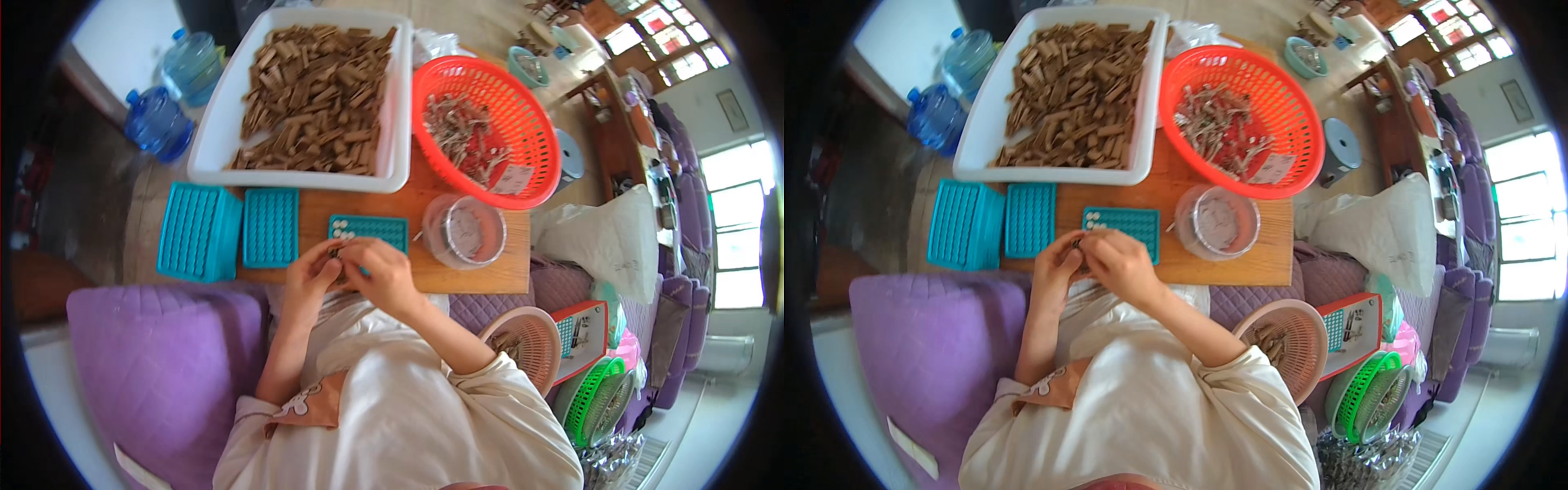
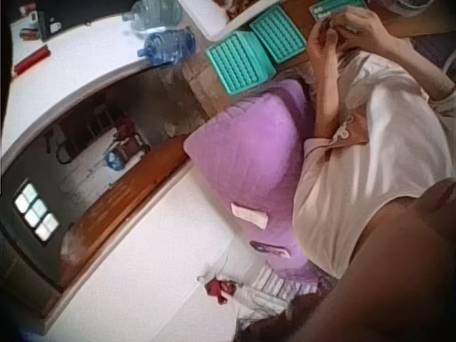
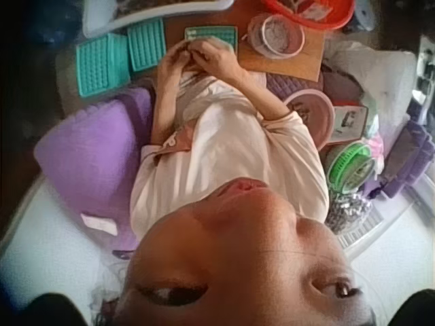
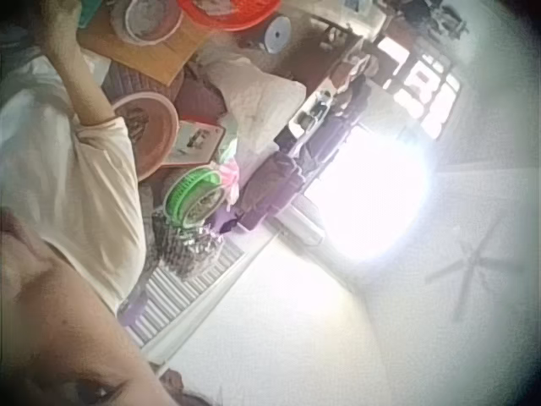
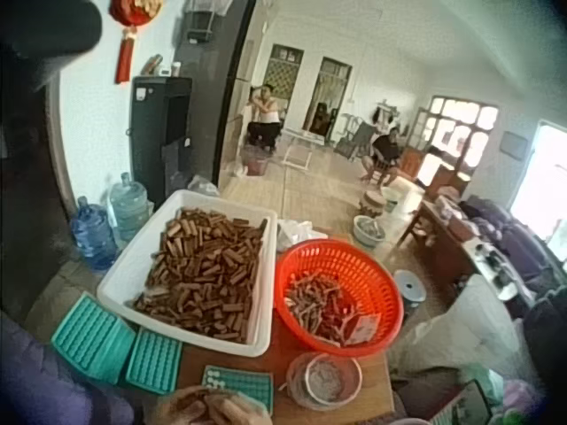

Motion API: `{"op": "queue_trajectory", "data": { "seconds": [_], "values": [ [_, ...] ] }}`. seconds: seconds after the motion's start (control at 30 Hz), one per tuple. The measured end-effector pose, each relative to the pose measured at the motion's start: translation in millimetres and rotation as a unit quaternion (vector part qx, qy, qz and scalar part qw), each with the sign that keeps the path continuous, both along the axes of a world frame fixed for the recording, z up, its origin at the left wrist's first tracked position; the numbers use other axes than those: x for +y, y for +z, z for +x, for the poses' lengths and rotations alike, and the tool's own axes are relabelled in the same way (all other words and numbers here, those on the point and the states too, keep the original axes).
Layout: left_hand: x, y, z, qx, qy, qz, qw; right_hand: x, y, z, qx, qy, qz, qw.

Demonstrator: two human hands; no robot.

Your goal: The person assembles small metal contacts and plastic discs into cylindrical housings by hand at a low table.

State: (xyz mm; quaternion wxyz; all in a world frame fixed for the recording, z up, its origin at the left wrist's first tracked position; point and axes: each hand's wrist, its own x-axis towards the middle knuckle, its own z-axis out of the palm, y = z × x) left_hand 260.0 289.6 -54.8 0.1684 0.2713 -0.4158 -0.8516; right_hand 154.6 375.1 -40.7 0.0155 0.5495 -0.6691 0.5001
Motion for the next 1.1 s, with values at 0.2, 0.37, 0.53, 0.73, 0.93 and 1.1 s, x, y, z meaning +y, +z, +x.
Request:
{"op": "queue_trajectory", "data": {
  "seconds": [0.2, 0.37, 0.53, 0.73, 0.93, 1.1],
  "values": [
    [-5, -18, 6, -0.025, 0.000, 0.011, 1.000, 9, -13, -11, -0.079, 0.000, 0.050, 0.996],
    [-10, -15, 13, -0.046, 0.026, -0.005, 0.999, 0, -45, -24, 0.029, -0.098, 0.186, 0.977],
    [-10, -13, 20, -0.057, 0.020, -0.019, 0.998, -4, -57, -24, 0.087, -0.083, 0.222, 0.968],
    [-10, -21, 26, -0.059, 0.028, -0.010, 0.998, -8, -52, -20, 0.102, -0.077, 0.257, 0.958],
    [-9, -21, 27, -0.062, 0.027, 0.004, 0.998, -1, -39, -16, 0.093, -0.021, 0.223, 0.970],
    [-5, -16, 20, -0.082, 0.022, -0.018, 0.996, 1, -23, -12, -0.017, -0.027, 0.150, 0.988]
  ]
}}
